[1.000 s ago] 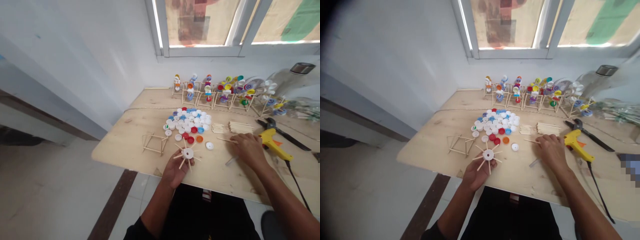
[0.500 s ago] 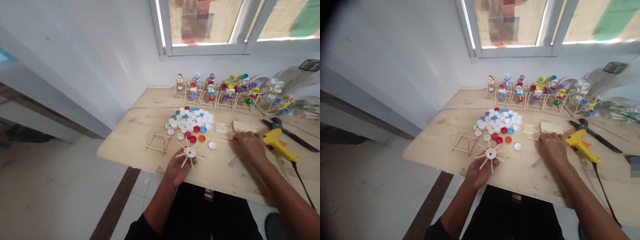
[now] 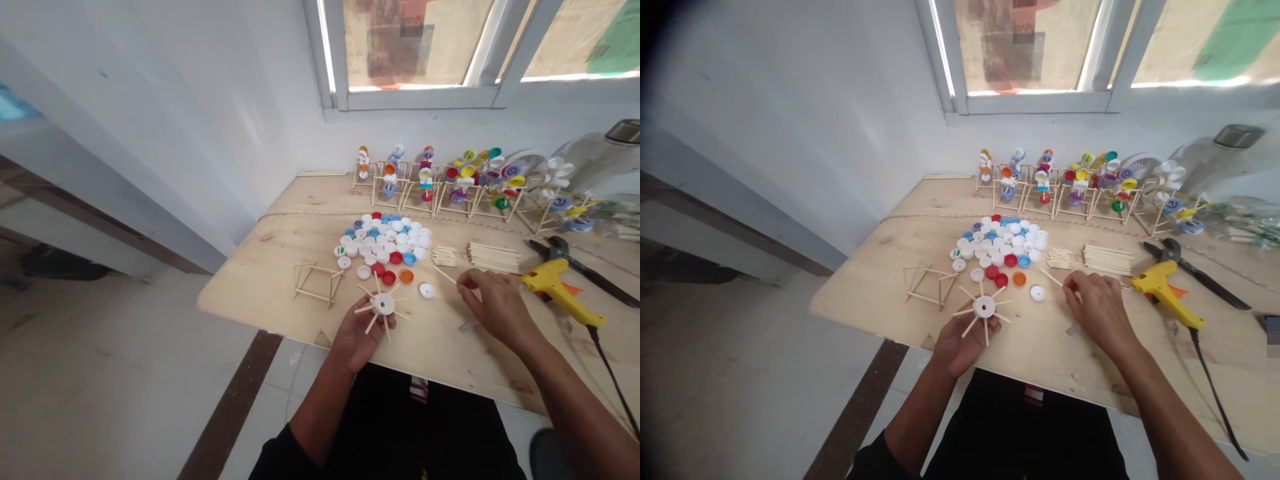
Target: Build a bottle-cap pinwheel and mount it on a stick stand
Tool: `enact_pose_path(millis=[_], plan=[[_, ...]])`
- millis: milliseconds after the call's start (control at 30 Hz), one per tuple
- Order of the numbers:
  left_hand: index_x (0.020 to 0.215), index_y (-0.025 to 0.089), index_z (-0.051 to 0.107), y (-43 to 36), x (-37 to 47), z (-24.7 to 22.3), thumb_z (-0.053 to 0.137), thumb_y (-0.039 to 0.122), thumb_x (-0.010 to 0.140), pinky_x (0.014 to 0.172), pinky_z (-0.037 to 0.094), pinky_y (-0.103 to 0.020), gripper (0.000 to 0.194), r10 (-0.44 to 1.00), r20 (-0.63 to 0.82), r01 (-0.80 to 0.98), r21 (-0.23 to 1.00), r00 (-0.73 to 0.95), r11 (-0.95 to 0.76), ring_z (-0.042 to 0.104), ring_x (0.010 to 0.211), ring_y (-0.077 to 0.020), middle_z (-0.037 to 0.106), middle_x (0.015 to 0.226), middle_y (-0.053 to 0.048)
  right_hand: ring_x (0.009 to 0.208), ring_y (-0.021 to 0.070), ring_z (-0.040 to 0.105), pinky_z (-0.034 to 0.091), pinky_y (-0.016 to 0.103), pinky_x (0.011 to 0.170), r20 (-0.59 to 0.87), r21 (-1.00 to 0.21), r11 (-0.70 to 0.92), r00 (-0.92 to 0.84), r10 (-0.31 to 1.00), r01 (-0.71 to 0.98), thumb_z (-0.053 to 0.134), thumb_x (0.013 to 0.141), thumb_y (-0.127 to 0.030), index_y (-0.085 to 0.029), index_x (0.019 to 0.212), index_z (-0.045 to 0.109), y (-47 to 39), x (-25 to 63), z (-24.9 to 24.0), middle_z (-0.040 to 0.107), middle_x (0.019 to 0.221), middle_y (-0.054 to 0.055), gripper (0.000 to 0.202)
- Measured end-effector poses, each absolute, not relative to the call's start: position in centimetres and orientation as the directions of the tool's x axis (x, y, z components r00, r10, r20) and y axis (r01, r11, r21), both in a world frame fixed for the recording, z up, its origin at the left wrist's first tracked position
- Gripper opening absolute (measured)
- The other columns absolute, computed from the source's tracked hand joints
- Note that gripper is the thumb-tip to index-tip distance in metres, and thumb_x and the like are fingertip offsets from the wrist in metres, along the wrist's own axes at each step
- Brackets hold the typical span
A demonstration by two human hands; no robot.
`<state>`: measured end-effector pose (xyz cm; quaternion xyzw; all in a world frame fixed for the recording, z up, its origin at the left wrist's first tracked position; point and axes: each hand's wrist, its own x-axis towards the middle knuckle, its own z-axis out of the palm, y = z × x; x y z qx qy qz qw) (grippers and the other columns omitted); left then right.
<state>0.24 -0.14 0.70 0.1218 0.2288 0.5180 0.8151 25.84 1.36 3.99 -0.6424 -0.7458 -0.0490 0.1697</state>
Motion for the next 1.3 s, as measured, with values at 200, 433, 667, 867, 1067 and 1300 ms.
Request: enact_pose_path(millis=[200,433,667,867,1067,1300], plan=[[0.091,0.014,0.063,-0.2,0.2,0.8,0.067,0.019,0.07,0.069,0.043,-0.032,0.022,0.904,-0.237,-0.785,0.45,0.356,0.427,0.058,0.07,-0.0168,0.063,0.082,-0.005,0.073,0.0193,0.06,0.031,0.035,0.077,0.345,-0.113,0.197,-0.148,0.927,0.974,0.042,0.087,-0.027,-0.022,0.079,0.058,0.7,25.0,4.6,0.066,0.072,0.002,0.018],[0.093,0.013,0.065,-0.2,0.2,0.7,0.068,0.02,0.069,0.068,0.043,-0.032,0.025,0.9,-0.238,-0.786,0.439,0.365,0.435,0.058,0.07,-0.0167,0.063,0.081,-0.005,0.072,0.021,0.057,0.027,0.036,0.075,0.235,0.089,0.107,-0.126,0.964,0.99,0.043,0.085,-0.022,-0.021,0.073,0.061,1.8,26.6,3.1,0.066,0.066,0.004,0.021],[0.094,0.011,0.067,-0.3,0.3,1.1,0.068,0.017,0.069,0.067,0.043,-0.031,0.026,0.899,-0.264,-0.768,0.469,0.35,0.437,0.057,0.069,-0.0167,0.064,0.08,-0.006,0.083,0.0265,0.06,0.032,0.042,0.08,0.29,-0.01,0.091,-0.084,0.953,0.996,0.045,0.086,-0.026,-0.019,0.082,0.066,1.3,25.9,3.4,0.071,0.084,0.01,0.023],[0.098,0.01,0.068,-0.1,0.5,1.6,0.069,0.016,0.067,0.065,0.043,-0.03,0.031,0.888,-0.238,-0.718,0.524,0.393,0.458,0.057,0.069,-0.0168,0.063,0.078,-0.006,0.099,0.0234,0.063,0.045,0.041,0.088,0.133,-0.76,0.177,-0.116,0.984,0.625,0.052,0.087,-0.045,-0.024,0.098,0.066,-0.9,21.6,6.1,0.07,0.104,0.007,0.027],[0.107,0.014,0.066,-0.2,0.4,1.3,0.073,0.021,0.067,0.068,0.044,-0.03,0.041,0.861,-0.176,-0.667,0.566,0.477,0.485,0.058,0.075,-0.0172,0.065,0.088,-0.007,0.112,0.0235,0.059,0.039,0.049,0.102,-0.057,-0.961,0.003,-0.207,0.977,0.276,0.062,0.082,-0.048,-0.028,0.129,0.049,-2.4,18.0,6.8,0.068,0.11,0.006,0.052],[0.107,0.015,0.065,-0.5,0.4,1.2,0.075,0.024,0.067,0.07,0.046,-0.029,0.042,0.843,-0.154,-0.638,0.588,0.515,0.497,0.06,0.08,-0.018,0.065,0.096,-0.009,0.111,0.0242,0.059,0.03,0.054,0.108,-0.097,-0.975,-0.072,-0.114,0.989,0.212,0.062,0.082,-0.047,-0.029,0.138,0.038,-3.2,17.3,5.8,0.069,0.106,0.006,0.064]])
